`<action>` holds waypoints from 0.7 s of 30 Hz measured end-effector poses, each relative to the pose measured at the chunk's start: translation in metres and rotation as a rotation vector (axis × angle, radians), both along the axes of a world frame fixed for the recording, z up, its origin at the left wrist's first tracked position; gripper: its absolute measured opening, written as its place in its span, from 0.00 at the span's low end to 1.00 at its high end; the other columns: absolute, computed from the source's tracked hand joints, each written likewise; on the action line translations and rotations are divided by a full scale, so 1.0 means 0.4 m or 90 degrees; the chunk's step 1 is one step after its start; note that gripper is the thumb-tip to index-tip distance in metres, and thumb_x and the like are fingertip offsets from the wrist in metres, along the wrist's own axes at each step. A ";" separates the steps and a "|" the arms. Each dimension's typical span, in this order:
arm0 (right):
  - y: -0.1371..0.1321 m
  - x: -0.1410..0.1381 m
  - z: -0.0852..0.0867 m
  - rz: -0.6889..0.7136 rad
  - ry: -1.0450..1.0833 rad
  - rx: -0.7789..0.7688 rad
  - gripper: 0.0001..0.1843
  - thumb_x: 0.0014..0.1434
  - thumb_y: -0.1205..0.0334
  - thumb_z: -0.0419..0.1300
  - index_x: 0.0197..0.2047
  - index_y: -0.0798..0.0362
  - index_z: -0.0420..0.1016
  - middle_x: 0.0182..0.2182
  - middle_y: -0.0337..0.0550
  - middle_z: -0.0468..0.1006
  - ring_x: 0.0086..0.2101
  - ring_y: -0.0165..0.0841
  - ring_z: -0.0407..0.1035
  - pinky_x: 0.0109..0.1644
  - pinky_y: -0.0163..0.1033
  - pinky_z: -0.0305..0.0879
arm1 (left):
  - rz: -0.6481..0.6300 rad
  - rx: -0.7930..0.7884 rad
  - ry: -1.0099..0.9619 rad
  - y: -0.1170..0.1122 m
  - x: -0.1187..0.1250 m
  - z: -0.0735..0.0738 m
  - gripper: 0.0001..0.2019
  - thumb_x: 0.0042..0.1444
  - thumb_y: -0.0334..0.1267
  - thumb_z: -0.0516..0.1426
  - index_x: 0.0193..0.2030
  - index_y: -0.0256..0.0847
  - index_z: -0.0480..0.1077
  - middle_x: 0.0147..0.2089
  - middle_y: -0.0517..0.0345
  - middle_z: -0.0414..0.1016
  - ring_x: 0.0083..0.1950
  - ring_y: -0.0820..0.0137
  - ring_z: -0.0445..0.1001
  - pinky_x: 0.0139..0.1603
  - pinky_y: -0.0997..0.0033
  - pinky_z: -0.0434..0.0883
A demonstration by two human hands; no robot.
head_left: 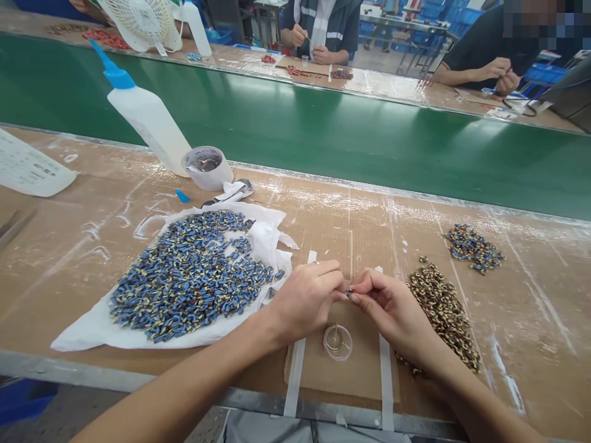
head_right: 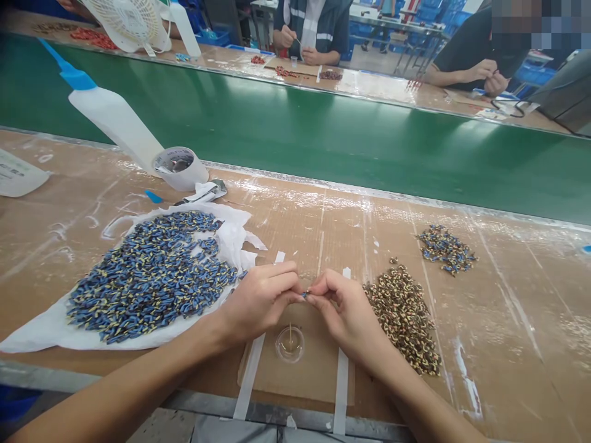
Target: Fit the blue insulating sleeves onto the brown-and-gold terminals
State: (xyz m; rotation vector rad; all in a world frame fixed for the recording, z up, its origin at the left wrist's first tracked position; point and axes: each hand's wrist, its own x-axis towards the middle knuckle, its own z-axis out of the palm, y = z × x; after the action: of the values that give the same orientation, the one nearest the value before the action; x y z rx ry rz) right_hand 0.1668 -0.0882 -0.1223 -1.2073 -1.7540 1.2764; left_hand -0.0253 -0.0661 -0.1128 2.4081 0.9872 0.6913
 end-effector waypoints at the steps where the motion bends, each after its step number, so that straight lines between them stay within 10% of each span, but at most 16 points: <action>1: -0.001 -0.002 -0.002 -0.002 0.001 0.002 0.07 0.62 0.64 0.56 0.31 0.51 0.66 0.29 0.40 0.70 0.31 0.33 0.66 0.36 0.38 0.63 | 0.000 -0.012 -0.006 0.000 0.000 -0.001 0.07 0.58 0.25 0.53 0.29 0.36 0.66 0.30 0.58 0.67 0.30 0.72 0.65 0.30 0.72 0.60; 21: 0.010 0.002 0.004 -0.094 -0.038 0.062 0.05 0.62 0.61 0.58 0.36 0.52 0.72 0.34 0.45 0.77 0.34 0.35 0.72 0.39 0.40 0.70 | -0.035 -0.077 0.040 0.029 -0.011 -0.014 0.09 0.65 0.32 0.48 0.42 0.37 0.70 0.38 0.53 0.73 0.39 0.67 0.71 0.38 0.71 0.65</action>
State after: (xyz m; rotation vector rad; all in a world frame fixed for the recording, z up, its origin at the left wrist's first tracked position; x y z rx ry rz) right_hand 0.1674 -0.0842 -0.1207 -1.3049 -1.7133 1.0681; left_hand -0.0298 -0.0547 -0.1183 2.3541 0.9558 0.5239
